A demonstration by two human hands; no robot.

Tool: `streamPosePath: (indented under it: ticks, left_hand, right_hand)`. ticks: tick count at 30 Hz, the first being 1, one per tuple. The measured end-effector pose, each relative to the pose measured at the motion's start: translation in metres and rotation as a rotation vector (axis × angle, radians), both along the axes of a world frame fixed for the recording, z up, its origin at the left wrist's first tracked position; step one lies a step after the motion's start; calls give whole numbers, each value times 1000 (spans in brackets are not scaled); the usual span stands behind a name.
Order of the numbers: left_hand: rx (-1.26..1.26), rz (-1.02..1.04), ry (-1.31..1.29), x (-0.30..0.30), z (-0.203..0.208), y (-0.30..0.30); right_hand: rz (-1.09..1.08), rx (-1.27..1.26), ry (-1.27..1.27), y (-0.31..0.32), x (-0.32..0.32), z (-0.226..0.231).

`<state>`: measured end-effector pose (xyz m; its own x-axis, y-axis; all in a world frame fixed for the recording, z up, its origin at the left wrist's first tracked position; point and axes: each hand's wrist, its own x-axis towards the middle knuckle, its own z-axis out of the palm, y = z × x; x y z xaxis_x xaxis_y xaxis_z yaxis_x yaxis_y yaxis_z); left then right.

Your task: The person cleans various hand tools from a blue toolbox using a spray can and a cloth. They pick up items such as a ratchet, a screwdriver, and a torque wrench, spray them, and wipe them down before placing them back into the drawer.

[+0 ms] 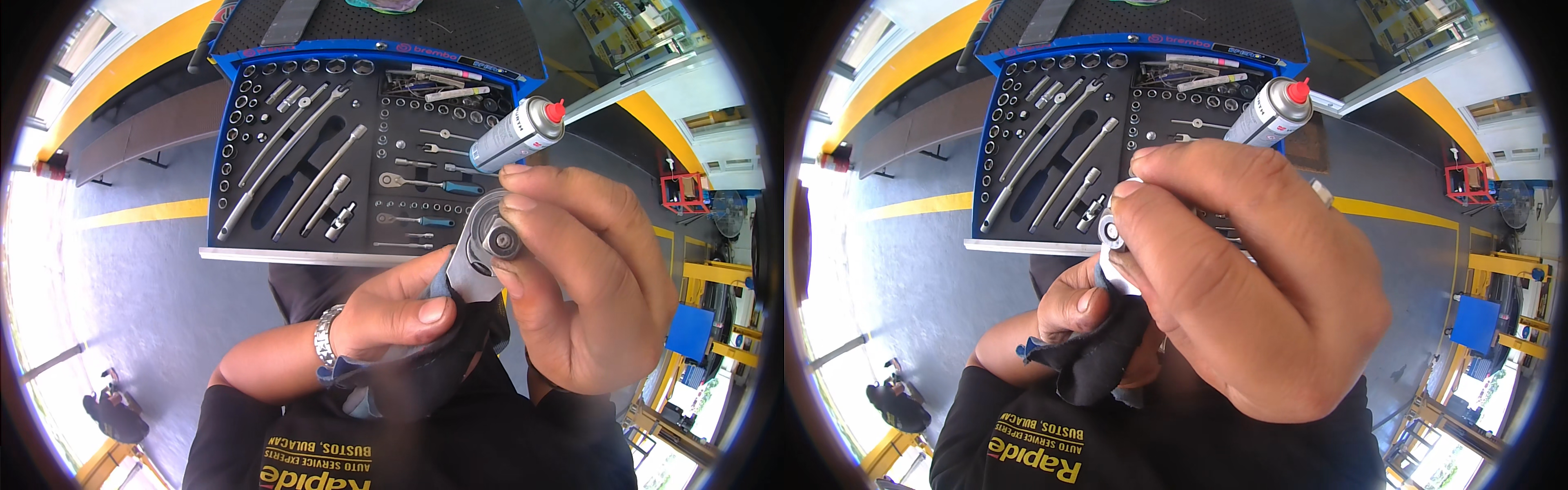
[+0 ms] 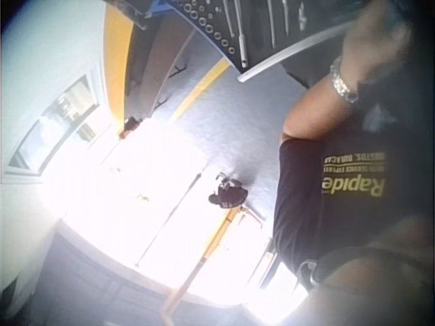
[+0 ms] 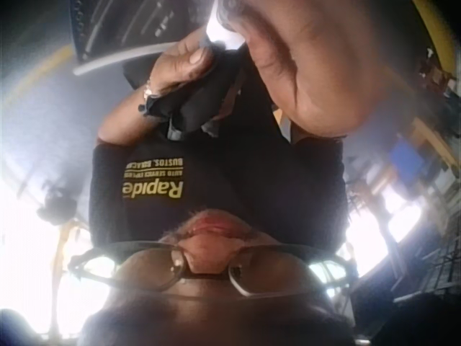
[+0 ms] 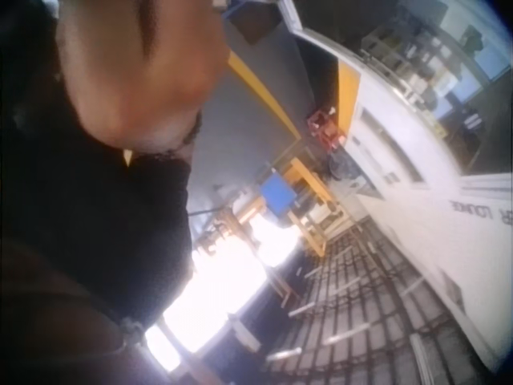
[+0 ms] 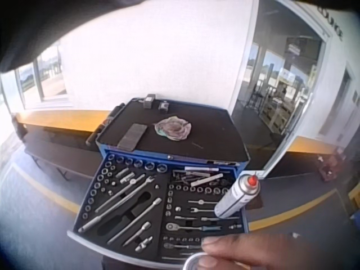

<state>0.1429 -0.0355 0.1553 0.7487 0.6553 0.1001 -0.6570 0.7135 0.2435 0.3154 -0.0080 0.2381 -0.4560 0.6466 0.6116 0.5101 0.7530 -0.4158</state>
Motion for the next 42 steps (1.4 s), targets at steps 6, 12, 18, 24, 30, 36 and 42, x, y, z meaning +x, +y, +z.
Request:
streamPosePath:
  ticks: [6, 12, 18, 24, 30, 36, 42]
  left_hand:
    - [4, -14, 2, -3, -1, 1]
    - [30, -46, 24, -6, -1, 0]
    - [48, -72, 47, -11, 0, -1]
    - [87, -99, 109, -17, 3, -3]
    - [83, -65, 217, -25, -3, -16]
    - [400, -64, 153, -25, -9, -9]
    - [488, -26, 105, -24, -9, -6]
  right_hand:
    - [26, 12, -24, 1, 0, 3]
    - [30, -35, -54, -5, 1, 11]
    - [74, 0, -26, -2, -1, 8]
    - [100, 72, 14, -5, 1, 1]
    - [224, 96, -52, -7, 10, 11]
    - [309, 162, -8, -7, 10, 9]
    - [374, 100, -7, -6, 11, 16]
